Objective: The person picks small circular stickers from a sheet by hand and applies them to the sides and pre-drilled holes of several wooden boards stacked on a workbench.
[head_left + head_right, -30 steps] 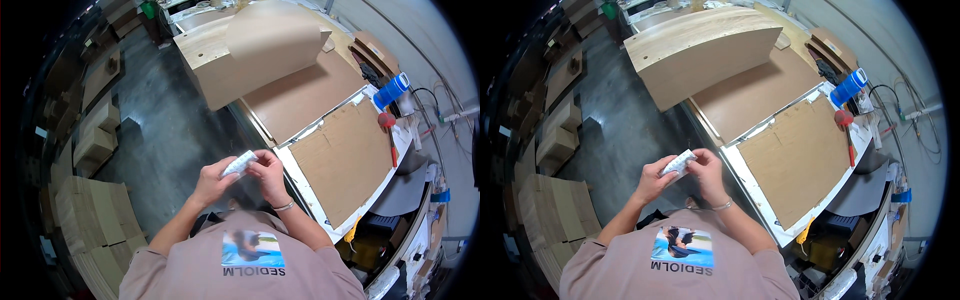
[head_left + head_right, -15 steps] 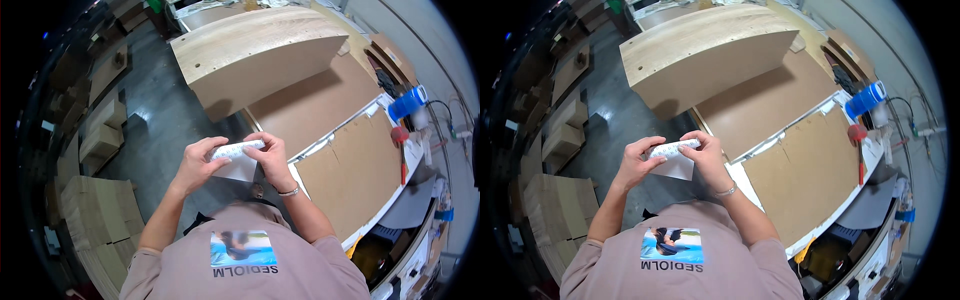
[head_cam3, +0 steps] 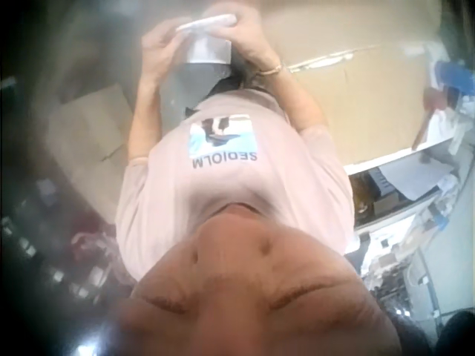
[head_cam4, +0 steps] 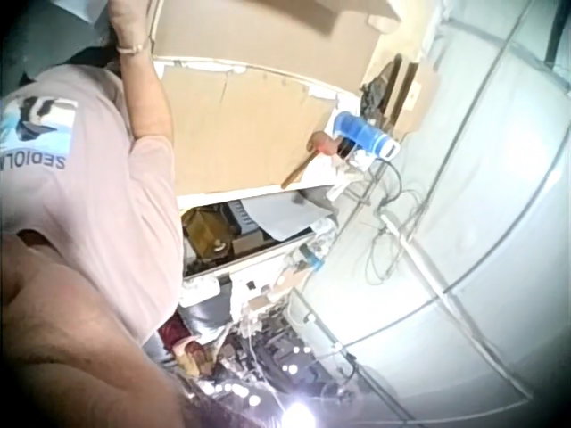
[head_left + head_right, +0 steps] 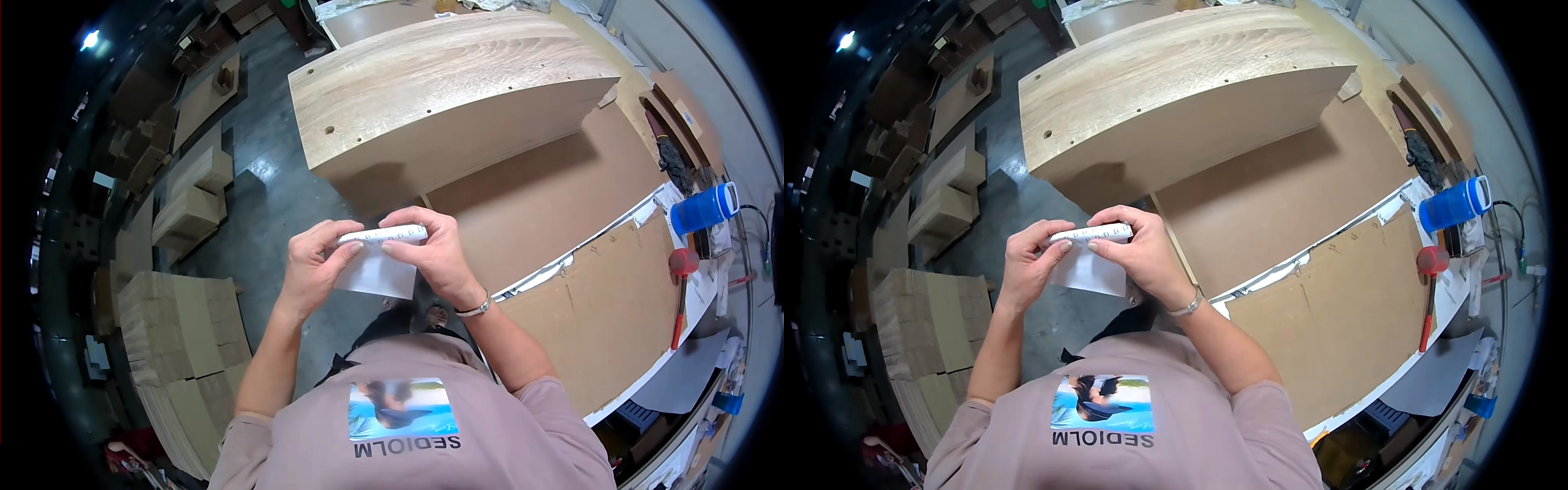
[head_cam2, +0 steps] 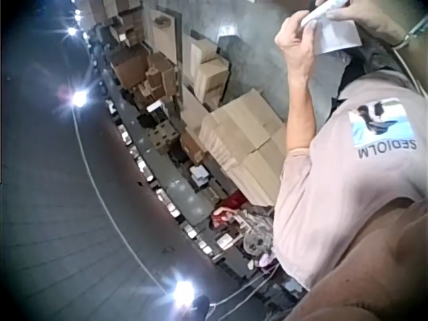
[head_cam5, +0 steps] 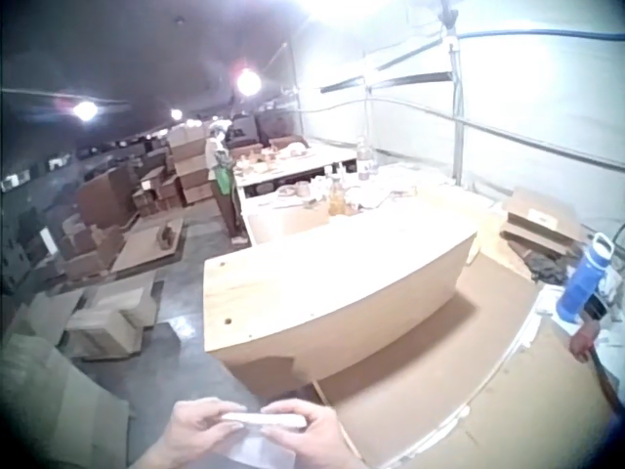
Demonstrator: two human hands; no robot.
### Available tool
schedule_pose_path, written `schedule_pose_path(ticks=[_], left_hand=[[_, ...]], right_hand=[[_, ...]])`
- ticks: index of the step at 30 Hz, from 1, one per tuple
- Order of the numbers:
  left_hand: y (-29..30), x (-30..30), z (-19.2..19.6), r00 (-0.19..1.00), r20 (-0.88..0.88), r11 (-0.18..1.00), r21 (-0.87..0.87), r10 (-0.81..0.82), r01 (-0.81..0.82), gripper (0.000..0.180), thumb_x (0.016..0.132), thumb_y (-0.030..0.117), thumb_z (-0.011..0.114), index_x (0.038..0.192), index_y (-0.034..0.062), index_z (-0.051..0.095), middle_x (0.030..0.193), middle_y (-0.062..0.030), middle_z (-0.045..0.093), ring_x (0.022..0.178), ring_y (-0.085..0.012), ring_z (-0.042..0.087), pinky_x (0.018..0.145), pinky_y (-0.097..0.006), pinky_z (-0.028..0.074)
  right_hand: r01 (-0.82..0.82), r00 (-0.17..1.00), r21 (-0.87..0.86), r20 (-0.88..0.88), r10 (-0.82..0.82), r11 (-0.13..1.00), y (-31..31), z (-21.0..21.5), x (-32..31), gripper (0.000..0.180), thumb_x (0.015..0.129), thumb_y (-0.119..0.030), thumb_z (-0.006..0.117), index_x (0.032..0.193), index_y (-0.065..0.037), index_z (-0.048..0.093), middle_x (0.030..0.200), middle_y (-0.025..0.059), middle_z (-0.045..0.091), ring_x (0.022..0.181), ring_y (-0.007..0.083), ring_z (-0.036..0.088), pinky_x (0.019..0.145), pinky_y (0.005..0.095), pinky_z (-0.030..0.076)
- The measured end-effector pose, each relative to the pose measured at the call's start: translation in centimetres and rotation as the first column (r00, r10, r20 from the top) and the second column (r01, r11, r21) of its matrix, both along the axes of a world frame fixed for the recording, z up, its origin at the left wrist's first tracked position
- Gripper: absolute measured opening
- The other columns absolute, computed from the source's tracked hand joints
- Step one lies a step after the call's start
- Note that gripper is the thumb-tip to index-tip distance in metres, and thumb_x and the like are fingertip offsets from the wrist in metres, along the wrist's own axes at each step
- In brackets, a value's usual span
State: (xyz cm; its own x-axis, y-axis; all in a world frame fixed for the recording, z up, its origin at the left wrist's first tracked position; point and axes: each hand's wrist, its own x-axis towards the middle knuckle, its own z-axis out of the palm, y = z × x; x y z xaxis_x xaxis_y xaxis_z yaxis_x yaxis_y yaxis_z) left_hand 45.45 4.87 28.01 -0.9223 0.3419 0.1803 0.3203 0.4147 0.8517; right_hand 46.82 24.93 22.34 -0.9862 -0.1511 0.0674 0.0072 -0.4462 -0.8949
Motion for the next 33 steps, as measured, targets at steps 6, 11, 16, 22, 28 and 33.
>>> schedule_pose_path(ticks=[6,11,16,22,28,33], left_hand=[[0.0,-1.9,-0.2,0.999,-0.044,0.998,-0.068,0.003,-0.006,0.023,0.084,0.003,0.072,0.105,-0.0025,0.068,0.088,-0.0038,0.065,0.075,-0.0099,0.057,0.067,-0.023,0.045],[0.8,-2.0,-1.1,0.995,-0.036,0.976,0.203,0.094,-0.084,0.029,0.082,-0.002,0.073,0.110,-0.0031,0.066,0.098,-0.0045,0.064,0.084,-0.0104,0.058,0.074,-0.023,0.047],[-0.2,-2.6,-1.5,0.995,-0.035,0.991,0.101,0.096,-0.092,0.019,0.083,-0.001,0.072,0.102,-0.0034,0.068,0.091,-0.0047,0.066,0.079,-0.0096,0.058,0.069,-0.023,0.047],[-0.4,-2.8,-1.9,0.989,0.073,0.986,0.097,0.126,-0.133,0.012,0.085,0.001,0.072,0.097,-0.0028,0.069,0.081,-0.0035,0.067,0.070,-0.0083,0.057,0.063,-0.023,0.046],[0.5,-2.8,-1.8,0.989,0.085,0.980,0.152,0.120,-0.132,0.010,0.086,0.002,0.071,0.094,-0.0023,0.069,0.081,-0.0032,0.067,0.069,-0.0076,0.059,0.061,-0.022,0.046],[0.6,-3.0,-1.4,0.993,0.064,0.993,0.054,0.100,-0.104,0.007,0.086,0.002,0.071,0.091,-0.0025,0.070,0.077,-0.0031,0.068,0.067,-0.0070,0.059,0.060,-0.021,0.046]], right_hand=[[0.067,0.995,-0.030,0.077,-0.065,0.997,-0.3,0.5,-1.8,0.027,0.078,0.001,0.076,0.104,0.000,0.069,0.096,0.0058,0.069,0.087,0.0107,0.065,0.077,0.0245,0.053],[0.057,0.989,-0.093,0.139,-0.044,0.994,-0.4,-0.1,-2.7,0.025,0.078,0.000,0.076,0.101,0.000,0.068,0.092,0.0053,0.069,0.084,0.0112,0.065,0.076,0.0254,0.054],[0.037,0.985,-0.105,0.172,-0.019,0.994,-0.3,-1.2,-3.0,0.024,0.080,-0.003,0.077,0.101,0.001,0.067,0.090,0.0055,0.068,0.080,0.0105,0.064,0.074,0.0255,0.053],[0.001,0.975,-0.185,0.217,0.040,0.983,-0.2,0.0,-3.0,0.022,0.079,-0.003,0.077,0.098,0.000,0.068,0.091,0.0067,0.069,0.079,0.0105,0.064,0.072,0.0255,0.054],[0.026,0.975,-0.108,0.223,-0.001,0.994,-0.1,-0.9,-3.0,0.019,0.079,-0.003,0.078,0.096,0.001,0.070,0.087,0.0064,0.069,0.075,0.0107,0.064,0.069,0.0248,0.054],[0.025,0.990,-0.027,0.142,-0.021,0.999,-0.1,-0.9,-2.9,0.018,0.079,-0.002,0.077,0.096,0.002,0.071,0.086,0.0063,0.070,0.075,0.0104,0.065,0.068,0.0245,0.054]])
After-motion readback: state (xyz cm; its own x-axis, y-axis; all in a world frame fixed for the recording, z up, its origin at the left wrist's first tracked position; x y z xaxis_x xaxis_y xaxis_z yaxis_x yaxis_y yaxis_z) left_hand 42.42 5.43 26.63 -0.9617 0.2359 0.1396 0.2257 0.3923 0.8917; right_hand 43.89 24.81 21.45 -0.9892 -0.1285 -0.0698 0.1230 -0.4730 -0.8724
